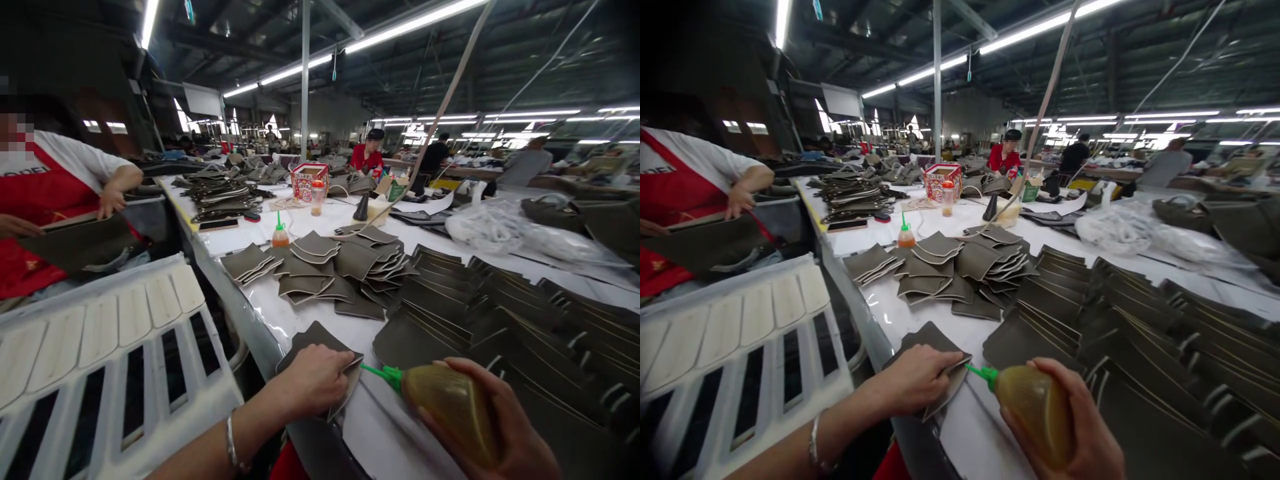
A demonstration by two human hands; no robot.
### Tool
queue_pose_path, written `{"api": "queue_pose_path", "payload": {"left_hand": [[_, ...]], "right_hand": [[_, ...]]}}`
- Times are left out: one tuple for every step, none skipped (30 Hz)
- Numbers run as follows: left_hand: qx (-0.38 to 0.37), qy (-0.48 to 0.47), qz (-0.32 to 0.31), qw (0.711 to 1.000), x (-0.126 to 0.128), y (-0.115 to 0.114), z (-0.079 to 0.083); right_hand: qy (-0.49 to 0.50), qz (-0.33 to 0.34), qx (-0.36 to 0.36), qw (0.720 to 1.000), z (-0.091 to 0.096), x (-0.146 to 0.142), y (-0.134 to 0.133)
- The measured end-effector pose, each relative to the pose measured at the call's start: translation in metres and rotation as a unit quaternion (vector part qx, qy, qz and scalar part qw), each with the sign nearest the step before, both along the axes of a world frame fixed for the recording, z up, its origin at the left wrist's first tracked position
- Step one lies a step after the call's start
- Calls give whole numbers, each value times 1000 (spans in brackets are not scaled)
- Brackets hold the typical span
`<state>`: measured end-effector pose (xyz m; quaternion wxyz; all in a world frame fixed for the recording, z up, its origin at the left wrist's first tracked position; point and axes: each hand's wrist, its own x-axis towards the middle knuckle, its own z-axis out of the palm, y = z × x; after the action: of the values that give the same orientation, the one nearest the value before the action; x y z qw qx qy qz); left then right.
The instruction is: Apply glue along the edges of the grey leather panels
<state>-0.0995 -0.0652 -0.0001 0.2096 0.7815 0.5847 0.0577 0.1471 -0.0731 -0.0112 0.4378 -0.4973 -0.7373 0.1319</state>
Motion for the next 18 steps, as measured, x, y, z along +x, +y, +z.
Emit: {"api": "queue_pose_path", "payload": {"left_hand": [[2, -4, 0, 1000, 0, 0, 0], [5, -9, -2, 1000, 0, 0, 0], [6, -13, -3, 1000, 0, 0, 0], [8, -15, -5, 1000, 0, 0, 0], [9, -13, -5, 1000, 0, 0, 0], [8, -8, -6, 1000, 1, 0, 1], [8, 1, -6, 1000, 1, 0, 1], [10, 12, -6, 1000, 2, 0, 1], [13, 24, -6, 1000, 3, 1, 1], [16, 35, -7, 999, 4, 1, 1], [20, 44, -8, 999, 4, 1, 1], [25, 51, -9, 998, 5, 0, 0], [30, 57, -9, 998, 5, 0, 0], [34, 61, -9, 998, 6, 0, -1], [37, 64, -9, 997, 6, -1, -2], [39, 65, -8, 997, 6, -2, -3], [39, 65, -9, 997, 6, -3, -3], [39, 64, -10, 997, 5, -3, -3]], "right_hand": [[-19, 20, 18, 999, -1, 0, 4], [-37, 38, 34, 998, -2, 1, 8], [-54, 53, 47, 996, -2, 1, 11], [-69, 64, 57, 994, -1, 1, 13], [-79, 68, 64, 992, 0, 0, 15], [-85, 69, 69, 992, 1, 0, 15], [-88, 71, 73, 991, 3, -1, 16], [-92, 75, 77, 990, 4, -1, 16], [-96, 82, 82, 989, 4, -1, 15], [-102, 91, 85, 987, 4, -1, 15], [-108, 98, 86, 986, 3, 0, 15], [-111, 104, 82, 985, 1, 2, 15], [-110, 107, 76, 985, -1, 3, 15], [-103, 108, 65, 987, -3, 5, 15], [-93, 107, 52, 989, -4, 6, 16], [-81, 104, 38, 990, -5, 6, 16], [-71, 100, 30, 992, -6, 6, 17], [-61, 93, 23, 994, -6, 6, 17]]}}
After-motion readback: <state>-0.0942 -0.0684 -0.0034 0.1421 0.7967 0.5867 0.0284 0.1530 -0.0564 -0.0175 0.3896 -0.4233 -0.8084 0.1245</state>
